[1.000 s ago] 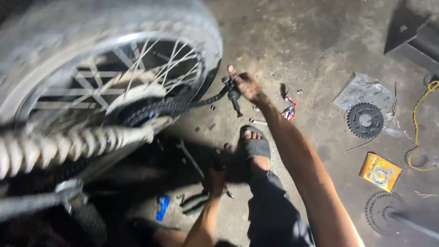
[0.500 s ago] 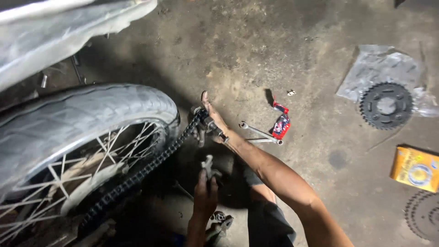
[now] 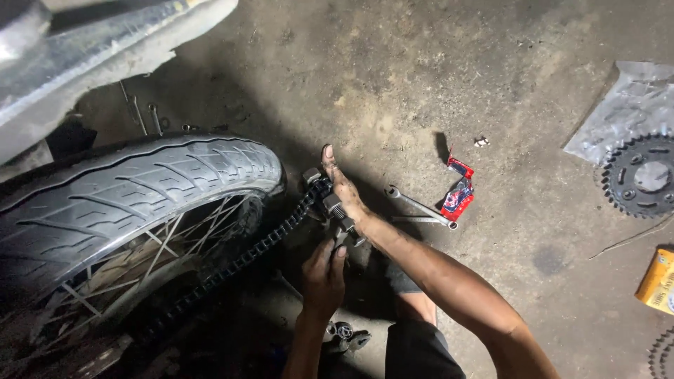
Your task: Using a chain breaker tool and wrenches to repair or replace a motorcycle chain and service the rear wheel assembly.
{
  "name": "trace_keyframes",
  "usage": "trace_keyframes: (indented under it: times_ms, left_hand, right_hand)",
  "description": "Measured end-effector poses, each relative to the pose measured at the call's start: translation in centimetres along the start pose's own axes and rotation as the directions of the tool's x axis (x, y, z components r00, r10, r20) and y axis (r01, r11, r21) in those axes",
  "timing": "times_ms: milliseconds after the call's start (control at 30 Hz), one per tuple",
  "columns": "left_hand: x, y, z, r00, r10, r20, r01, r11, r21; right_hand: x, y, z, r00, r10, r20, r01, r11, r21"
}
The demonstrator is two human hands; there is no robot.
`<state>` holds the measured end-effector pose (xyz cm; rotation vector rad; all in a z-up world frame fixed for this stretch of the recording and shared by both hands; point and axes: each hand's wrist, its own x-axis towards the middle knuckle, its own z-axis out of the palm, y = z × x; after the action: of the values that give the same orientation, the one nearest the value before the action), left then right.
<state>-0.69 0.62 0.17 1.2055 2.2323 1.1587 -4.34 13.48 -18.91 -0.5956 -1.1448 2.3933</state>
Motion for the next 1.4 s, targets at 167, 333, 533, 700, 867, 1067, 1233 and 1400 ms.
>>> trace_keyframes:
  times_ms: [167,333,533,700,867,1067,1233,1400]
  left_hand:
    - [0.1,0.7,-1.0,0.999,0.005,0.035,-0.005,1.000,-0.009]
    - [0.9,0.8,-1.0,0.997,0.066,0.039,-0.066,0.998,-0.011]
    - [1.7,2.0,-2.2,0.989,0.134,0.064,-0.141,0.982,0.123]
    - [2.0,1.8,-2.6,0.982,0.140,0.124,-0.155,0.980,0.124]
    - [1.2,0.8,-3.3,0.949,0.026,0.315,-0.154,0.909,0.388]
    - [2.0,-0.1,-2.6,0.857,-0.231,0.461,-0.142,0.753,0.642]
    - [1.3,-2.3,-2.2,0.829,0.038,0.557,-0.442,0.654,0.614]
    - [0.7,-6.5,1.1,0.757,-0.350,0.552,-0.292,0.574,0.765]
  right_hand:
    - [0.3,3.1,-0.8,0.994,0.017,-0.105,-0.031,0.991,-0.131]
    - [-2.1,-10.0,3.2,0.990,0.126,-0.059,-0.129,0.991,-0.043]
    - [-2.0,-7.2,2.0,0.997,0.074,-0.025,-0.075,0.996,-0.043]
    - [-2.2,-11.2,3.0,0.889,0.421,-0.180,-0.437,0.897,-0.064]
    - [-2.1,-11.3,1.9,0.926,0.373,-0.054,-0.377,0.920,-0.109]
    - [1.8,-0.7,-6.4,0.757,-0.267,0.596,-0.274,0.698,0.661]
    - [-0.2,-18.7,0.0,0.866,0.284,0.413,0.232,0.503,-0.832]
    - [0.2,-16.3,1.4,0.819,0.422,0.390,0.408,0.051,-0.912]
